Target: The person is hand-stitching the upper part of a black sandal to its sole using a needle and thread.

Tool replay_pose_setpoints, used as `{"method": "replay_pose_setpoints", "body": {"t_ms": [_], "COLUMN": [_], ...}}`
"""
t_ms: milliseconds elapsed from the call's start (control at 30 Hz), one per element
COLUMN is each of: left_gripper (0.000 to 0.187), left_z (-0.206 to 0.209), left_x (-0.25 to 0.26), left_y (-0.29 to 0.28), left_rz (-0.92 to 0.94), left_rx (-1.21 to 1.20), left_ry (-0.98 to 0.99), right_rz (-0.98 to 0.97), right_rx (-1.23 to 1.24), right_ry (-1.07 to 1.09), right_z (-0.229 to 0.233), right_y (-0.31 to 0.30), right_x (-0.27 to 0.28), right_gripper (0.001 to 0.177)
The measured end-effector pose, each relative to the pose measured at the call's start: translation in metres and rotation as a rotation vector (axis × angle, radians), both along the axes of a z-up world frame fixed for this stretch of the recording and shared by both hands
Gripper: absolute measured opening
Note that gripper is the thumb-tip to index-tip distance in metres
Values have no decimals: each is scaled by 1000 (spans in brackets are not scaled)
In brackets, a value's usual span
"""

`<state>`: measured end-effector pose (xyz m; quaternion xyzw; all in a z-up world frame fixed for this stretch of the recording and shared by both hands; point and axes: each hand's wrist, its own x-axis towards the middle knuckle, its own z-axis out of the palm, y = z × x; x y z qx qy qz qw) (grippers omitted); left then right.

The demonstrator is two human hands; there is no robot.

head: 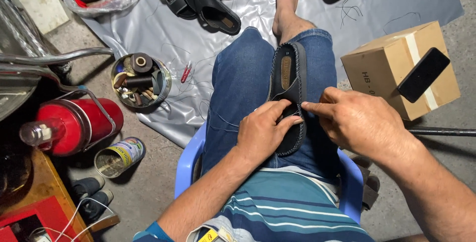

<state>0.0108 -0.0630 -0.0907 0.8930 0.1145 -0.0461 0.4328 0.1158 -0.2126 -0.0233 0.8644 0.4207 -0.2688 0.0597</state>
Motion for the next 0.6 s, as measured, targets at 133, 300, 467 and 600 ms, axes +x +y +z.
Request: {"method": "replay_pose_setpoints", "body": {"t_ms": [133,300,467,600], "left_gripper": [35,39,39,40], "left_z": [-8,-2,-7,-7], "left_x": [12,12,12,16], "left_y": [2,10,11,11], "left_rz": [21,26,11,10], "left_rx": [-90,-192,-215,-207], "left_ry": [85,168,150,162], "right_rz": [129,159,180,213], "right_rx": [-60,146,402,415], "right_ry": [-165,45,100,3], "right_z": [4,-20,-36,-32], "right_y": [12,-6,-13,-6], "right_x": [-3,28,30,25], "right_gripper": [27,36,32,22]}}
